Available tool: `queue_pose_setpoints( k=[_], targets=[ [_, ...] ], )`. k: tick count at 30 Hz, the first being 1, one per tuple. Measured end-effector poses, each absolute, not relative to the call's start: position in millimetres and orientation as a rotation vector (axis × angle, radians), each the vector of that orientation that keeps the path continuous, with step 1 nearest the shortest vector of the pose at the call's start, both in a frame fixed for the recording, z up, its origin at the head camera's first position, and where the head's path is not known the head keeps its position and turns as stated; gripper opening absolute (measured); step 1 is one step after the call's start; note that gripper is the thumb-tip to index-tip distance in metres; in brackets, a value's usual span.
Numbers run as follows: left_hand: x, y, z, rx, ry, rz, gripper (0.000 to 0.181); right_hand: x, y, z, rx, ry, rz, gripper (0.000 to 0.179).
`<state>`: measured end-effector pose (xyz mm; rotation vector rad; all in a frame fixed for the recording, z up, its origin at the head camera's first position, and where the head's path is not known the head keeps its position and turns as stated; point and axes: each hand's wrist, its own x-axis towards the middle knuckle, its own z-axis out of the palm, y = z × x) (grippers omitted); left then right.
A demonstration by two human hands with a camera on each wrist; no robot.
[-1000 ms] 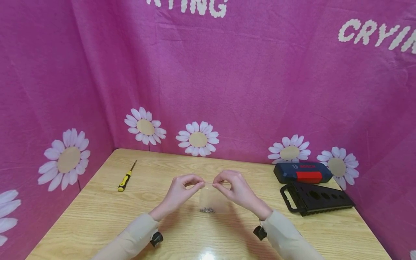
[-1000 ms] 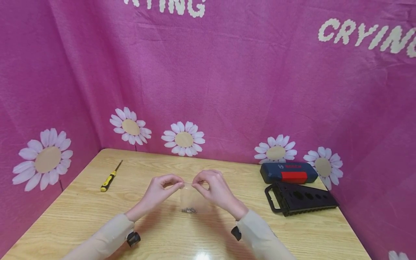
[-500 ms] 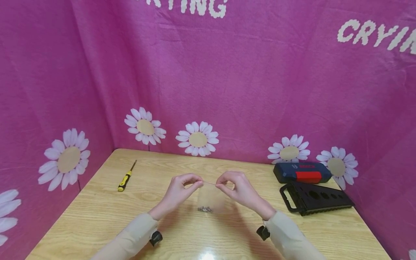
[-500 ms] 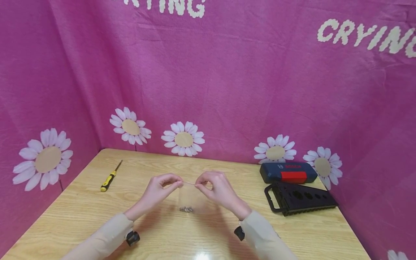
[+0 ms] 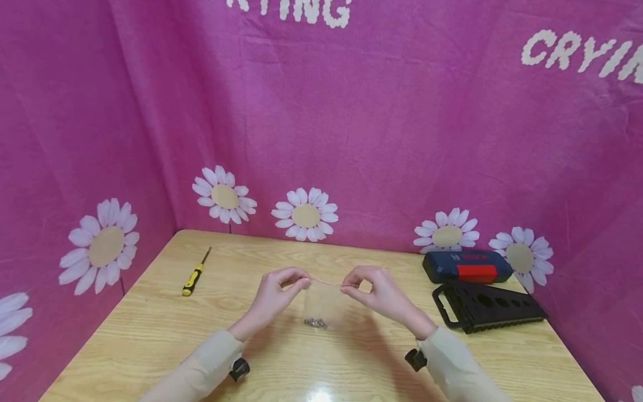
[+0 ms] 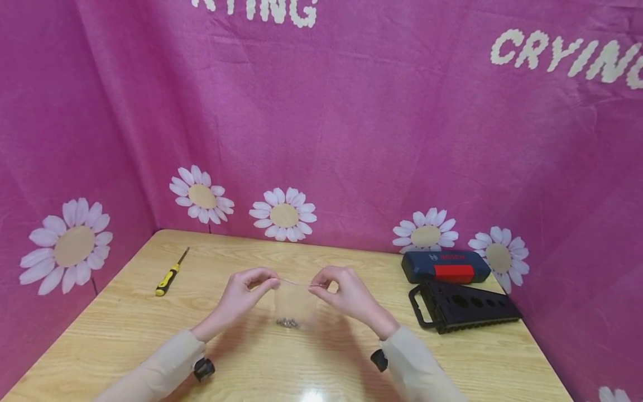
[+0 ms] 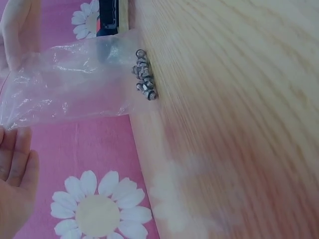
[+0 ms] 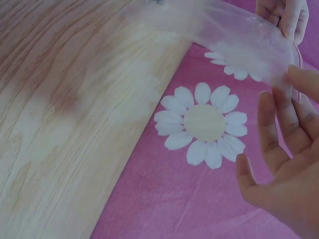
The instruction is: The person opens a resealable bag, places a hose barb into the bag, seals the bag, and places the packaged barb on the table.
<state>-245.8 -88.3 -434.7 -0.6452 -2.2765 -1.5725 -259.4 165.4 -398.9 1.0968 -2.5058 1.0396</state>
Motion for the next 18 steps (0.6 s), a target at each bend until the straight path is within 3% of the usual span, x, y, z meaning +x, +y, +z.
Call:
queue_pose_setpoints(
  k=[18],
  targets=[
    [-243.0, -89.7, -435.8, -0.627, -2.290, -1.619, 0.009, -259.2, 183.1, -405.0, 1.061, -2.475, 1.002, 0.005]
  ],
)
